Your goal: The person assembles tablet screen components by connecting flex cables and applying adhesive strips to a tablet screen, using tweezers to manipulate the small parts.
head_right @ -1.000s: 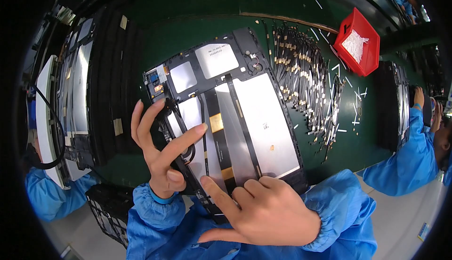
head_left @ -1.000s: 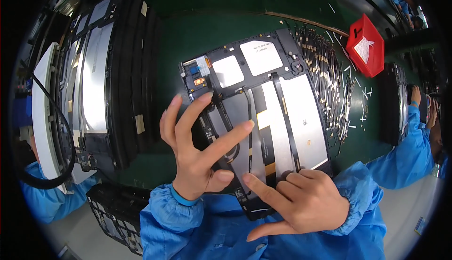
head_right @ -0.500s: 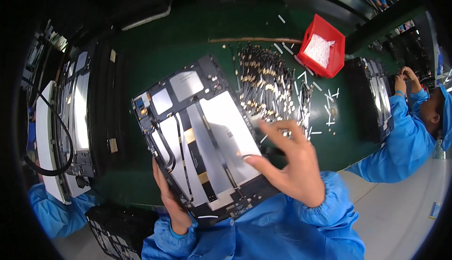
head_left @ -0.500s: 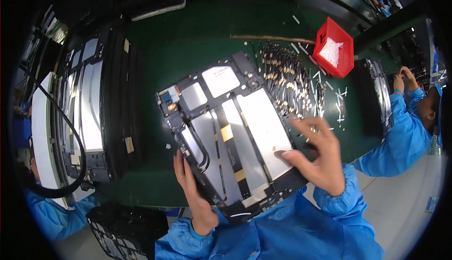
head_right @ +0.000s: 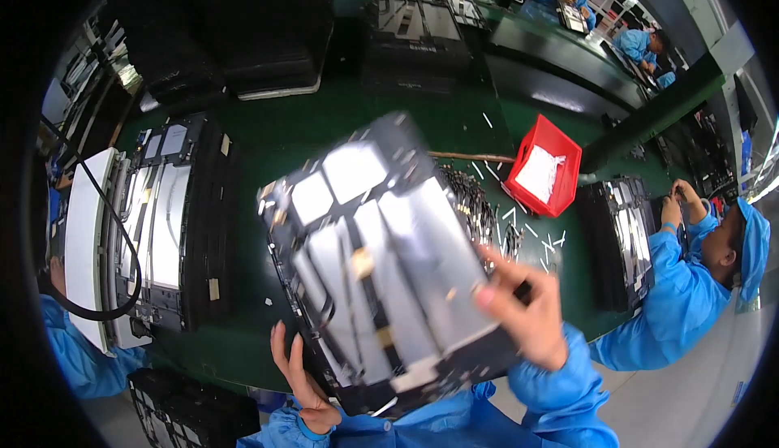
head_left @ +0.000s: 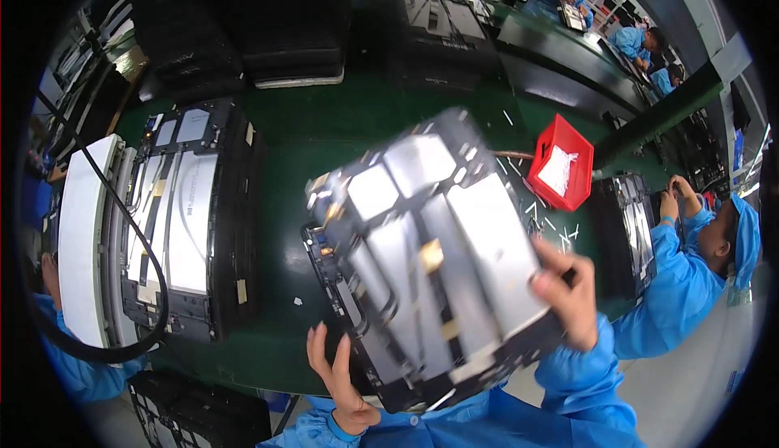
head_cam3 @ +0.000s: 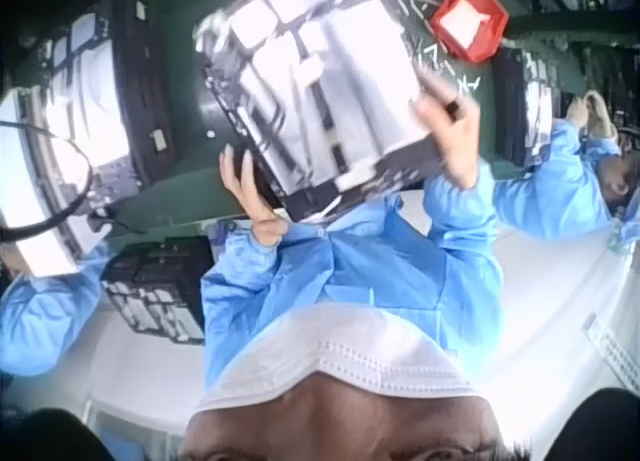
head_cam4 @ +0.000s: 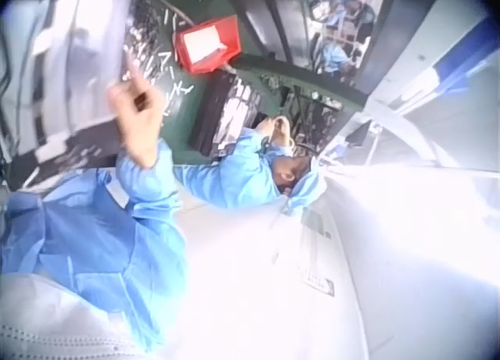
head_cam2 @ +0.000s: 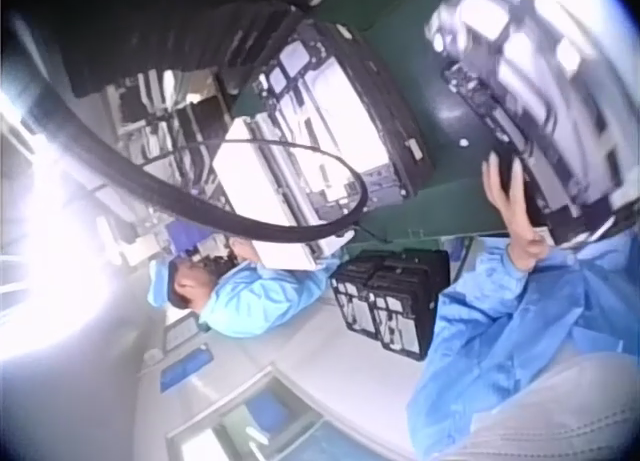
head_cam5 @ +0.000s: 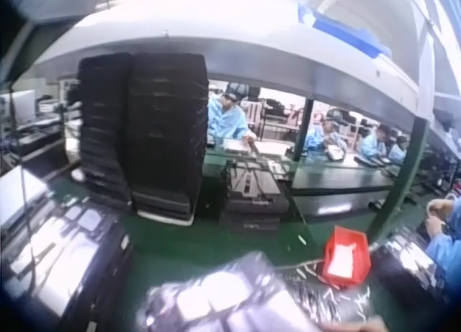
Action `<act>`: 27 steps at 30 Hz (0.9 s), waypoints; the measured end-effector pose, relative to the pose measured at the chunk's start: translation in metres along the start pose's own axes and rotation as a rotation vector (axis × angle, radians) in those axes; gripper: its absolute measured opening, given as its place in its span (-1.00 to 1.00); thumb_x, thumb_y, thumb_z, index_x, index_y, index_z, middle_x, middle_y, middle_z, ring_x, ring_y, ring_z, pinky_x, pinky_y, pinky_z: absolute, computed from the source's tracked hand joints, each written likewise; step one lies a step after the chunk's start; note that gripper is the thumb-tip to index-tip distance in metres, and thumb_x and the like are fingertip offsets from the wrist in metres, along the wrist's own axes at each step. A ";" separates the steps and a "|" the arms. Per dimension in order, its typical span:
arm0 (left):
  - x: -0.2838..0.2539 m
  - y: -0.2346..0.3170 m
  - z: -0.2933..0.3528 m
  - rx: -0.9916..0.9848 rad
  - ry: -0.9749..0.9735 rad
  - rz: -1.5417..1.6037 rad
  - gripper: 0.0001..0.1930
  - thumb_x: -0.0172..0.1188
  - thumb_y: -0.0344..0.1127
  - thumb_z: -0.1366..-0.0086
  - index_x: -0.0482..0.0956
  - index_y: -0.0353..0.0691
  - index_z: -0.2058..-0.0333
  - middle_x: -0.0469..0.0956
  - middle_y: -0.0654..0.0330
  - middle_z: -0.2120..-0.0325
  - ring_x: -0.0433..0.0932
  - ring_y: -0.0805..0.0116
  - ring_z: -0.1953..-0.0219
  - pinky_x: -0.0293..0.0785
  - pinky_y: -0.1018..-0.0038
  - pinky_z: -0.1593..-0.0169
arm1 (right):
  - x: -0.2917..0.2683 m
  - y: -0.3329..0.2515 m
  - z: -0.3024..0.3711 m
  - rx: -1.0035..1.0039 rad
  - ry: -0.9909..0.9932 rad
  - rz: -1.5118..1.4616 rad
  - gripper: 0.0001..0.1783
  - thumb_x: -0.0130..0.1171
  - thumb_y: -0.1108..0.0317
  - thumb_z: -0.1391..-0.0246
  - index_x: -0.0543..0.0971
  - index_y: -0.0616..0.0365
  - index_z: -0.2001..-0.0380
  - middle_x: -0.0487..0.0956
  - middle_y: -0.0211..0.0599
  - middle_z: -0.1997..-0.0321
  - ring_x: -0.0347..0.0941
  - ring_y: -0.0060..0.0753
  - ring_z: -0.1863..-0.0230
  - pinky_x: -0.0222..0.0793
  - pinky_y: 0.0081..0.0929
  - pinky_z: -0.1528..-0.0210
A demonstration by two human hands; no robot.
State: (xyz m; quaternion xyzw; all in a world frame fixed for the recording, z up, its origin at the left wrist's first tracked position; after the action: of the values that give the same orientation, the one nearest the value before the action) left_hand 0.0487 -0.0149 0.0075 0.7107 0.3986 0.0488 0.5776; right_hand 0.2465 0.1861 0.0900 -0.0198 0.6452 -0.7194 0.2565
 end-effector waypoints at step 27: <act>-0.013 -0.005 -0.009 -0.147 0.168 0.075 -0.63 0.02 -0.17 -0.26 0.47 -0.33 0.09 0.04 -0.12 -0.18 0.13 -0.12 -0.17 0.19 0.13 -0.13 | -0.054 -0.036 -0.368 -0.384 0.392 -0.165 -0.57 0.33 0.09 0.13 0.62 0.27 0.34 0.60 -0.27 0.37 0.48 -0.43 0.43 0.36 -0.52 0.30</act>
State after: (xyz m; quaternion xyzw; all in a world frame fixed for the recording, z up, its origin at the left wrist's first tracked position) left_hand 0.0326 -0.0158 0.0108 0.6743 0.4140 0.1588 0.5905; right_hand 0.1485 0.5465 0.0786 0.0190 0.8033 -0.5924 0.0590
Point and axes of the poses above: each hand's wrist, its own z-axis away from the middle knuckle, its own x-axis out of the palm, y = z × x, the point moved 7 cm from there along -z, towards the middle knuckle
